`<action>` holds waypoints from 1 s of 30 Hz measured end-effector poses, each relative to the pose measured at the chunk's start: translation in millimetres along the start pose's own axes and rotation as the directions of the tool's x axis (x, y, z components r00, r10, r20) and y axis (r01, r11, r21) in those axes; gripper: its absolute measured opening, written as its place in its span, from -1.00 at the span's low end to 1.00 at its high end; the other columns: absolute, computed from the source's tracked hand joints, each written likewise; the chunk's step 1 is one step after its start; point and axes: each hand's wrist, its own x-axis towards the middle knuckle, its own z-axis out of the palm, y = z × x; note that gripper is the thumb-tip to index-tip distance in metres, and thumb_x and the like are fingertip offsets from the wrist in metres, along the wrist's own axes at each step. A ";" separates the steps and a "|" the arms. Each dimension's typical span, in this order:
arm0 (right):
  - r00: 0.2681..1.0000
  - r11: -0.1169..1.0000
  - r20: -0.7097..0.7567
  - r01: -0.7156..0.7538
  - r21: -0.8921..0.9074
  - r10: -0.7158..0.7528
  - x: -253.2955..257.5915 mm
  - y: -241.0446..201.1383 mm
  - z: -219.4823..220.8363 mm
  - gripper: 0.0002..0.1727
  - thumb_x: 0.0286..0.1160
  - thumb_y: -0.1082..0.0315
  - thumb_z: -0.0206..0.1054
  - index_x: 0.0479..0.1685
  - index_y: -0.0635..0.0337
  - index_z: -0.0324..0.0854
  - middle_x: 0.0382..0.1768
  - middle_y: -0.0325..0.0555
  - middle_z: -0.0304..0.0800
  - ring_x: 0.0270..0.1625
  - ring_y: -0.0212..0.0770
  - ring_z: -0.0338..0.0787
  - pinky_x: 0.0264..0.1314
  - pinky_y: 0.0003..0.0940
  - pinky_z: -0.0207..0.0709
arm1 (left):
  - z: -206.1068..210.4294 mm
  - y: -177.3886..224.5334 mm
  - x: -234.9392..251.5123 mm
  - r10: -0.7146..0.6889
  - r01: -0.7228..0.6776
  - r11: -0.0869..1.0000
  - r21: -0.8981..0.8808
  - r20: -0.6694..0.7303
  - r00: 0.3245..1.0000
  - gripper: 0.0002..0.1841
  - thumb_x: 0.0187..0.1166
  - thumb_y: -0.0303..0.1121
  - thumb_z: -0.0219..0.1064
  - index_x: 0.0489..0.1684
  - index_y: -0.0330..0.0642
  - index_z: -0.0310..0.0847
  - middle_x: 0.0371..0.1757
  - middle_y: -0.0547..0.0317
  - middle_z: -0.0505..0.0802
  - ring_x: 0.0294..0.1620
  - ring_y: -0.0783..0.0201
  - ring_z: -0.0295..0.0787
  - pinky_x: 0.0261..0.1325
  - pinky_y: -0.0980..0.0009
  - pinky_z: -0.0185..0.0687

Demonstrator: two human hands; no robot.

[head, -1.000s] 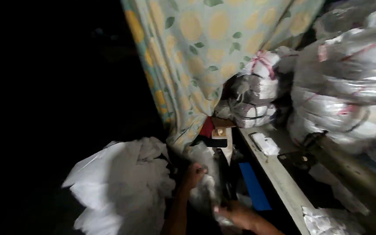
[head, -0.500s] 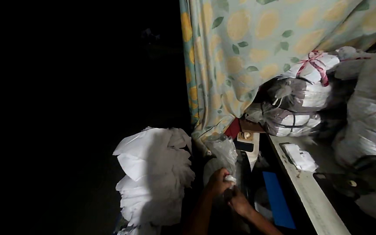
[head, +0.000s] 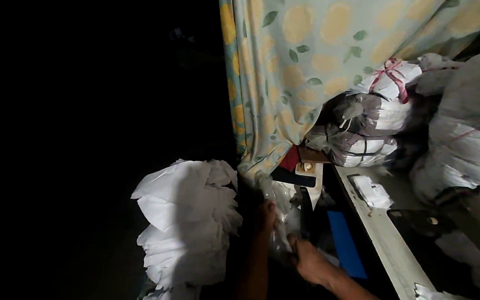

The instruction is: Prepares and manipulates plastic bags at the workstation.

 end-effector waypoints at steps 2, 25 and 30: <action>0.998 0.998 0.033 0.052 -0.030 -0.051 -6.9 5.4 4.8 -0.43 0.70 0.18 0.25 0.65 0.15 0.35 0.22 0.27 0.74 0.29 0.25 0.76 0.36 0.29 0.56 | -1.2 0.5 -4.8 -0.018 0.018 0.998 0.058 -0.002 1.000 -0.53 0.88 -0.11 0.01 0.40 -0.28 0.65 0.31 -0.21 0.80 0.40 -0.07 0.72 0.54 -0.04 0.50; 0.977 0.871 -0.139 -0.077 0.486 0.164 51.0 -21.8 -4.5 -0.27 0.71 0.12 0.26 0.71 0.38 0.12 0.45 0.37 0.58 0.48 0.24 0.65 0.51 0.19 0.49 | 3.1 22.3 8.0 0.109 -0.090 0.987 0.135 -0.148 0.983 -0.56 0.73 -0.08 0.28 -0.26 -0.37 0.78 -0.23 -0.29 0.84 -0.09 -0.23 0.80 0.09 -0.29 0.58; 0.989 0.964 -0.123 -0.051 0.260 0.085 16.6 -33.2 -5.6 -0.19 0.64 0.27 0.33 0.80 0.29 -0.03 0.40 0.39 0.61 0.38 0.36 0.70 0.36 0.37 0.54 | 11.1 16.9 20.0 0.100 -0.072 0.988 0.135 -0.215 0.971 -0.57 0.79 -0.12 0.21 -0.23 -0.37 0.79 -0.18 -0.32 0.85 -0.03 -0.24 0.81 0.14 -0.28 0.57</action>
